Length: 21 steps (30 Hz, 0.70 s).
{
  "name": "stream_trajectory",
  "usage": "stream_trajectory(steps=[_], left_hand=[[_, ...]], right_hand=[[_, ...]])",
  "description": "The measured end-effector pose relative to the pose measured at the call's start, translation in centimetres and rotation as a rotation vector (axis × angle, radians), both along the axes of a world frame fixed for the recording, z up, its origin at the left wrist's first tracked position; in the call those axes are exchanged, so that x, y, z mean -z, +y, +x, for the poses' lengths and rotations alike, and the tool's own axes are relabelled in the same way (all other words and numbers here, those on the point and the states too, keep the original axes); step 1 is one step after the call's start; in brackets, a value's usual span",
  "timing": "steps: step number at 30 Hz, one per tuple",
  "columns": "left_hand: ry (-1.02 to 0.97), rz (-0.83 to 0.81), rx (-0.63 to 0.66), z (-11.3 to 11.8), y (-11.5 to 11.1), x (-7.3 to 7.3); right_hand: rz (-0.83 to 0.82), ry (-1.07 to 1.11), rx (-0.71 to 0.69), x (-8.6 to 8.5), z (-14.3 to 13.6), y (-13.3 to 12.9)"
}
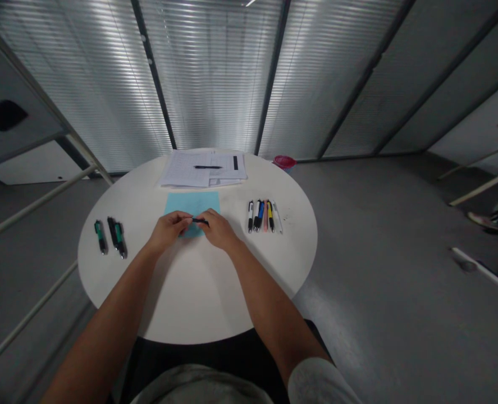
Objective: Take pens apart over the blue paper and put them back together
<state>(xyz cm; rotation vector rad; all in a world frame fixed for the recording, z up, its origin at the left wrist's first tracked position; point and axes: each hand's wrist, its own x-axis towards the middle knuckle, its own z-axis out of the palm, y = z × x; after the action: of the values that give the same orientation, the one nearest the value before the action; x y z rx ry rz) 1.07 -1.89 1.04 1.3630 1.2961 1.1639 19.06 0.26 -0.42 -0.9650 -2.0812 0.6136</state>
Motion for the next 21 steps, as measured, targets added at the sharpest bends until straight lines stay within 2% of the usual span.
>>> stream_trajectory(steps=[5, 10, 13, 18, 21], left_hand=[[-0.011, 0.010, 0.008, -0.04, -0.17, -0.36], [-0.017, -0.010, 0.018, 0.23, -0.36, -0.72], [-0.022, -0.016, 0.002, 0.19, -0.27, -0.61], [-0.019, -0.005, 0.012, -0.03, -0.02, -0.16], [-0.018, -0.005, 0.031, 0.00, -0.06, -0.20]], right_hand=[[-0.034, -0.080, -0.041, -0.48, 0.10, -0.31], [-0.024, -0.051, 0.040, -0.32, -0.03, -0.46], [-0.016, -0.024, 0.065, -0.20, -0.12, -0.34], [-0.024, -0.093, -0.001, -0.45, 0.00, -0.37], [-0.027, -0.084, 0.022, -0.40, -0.04, -0.46]])
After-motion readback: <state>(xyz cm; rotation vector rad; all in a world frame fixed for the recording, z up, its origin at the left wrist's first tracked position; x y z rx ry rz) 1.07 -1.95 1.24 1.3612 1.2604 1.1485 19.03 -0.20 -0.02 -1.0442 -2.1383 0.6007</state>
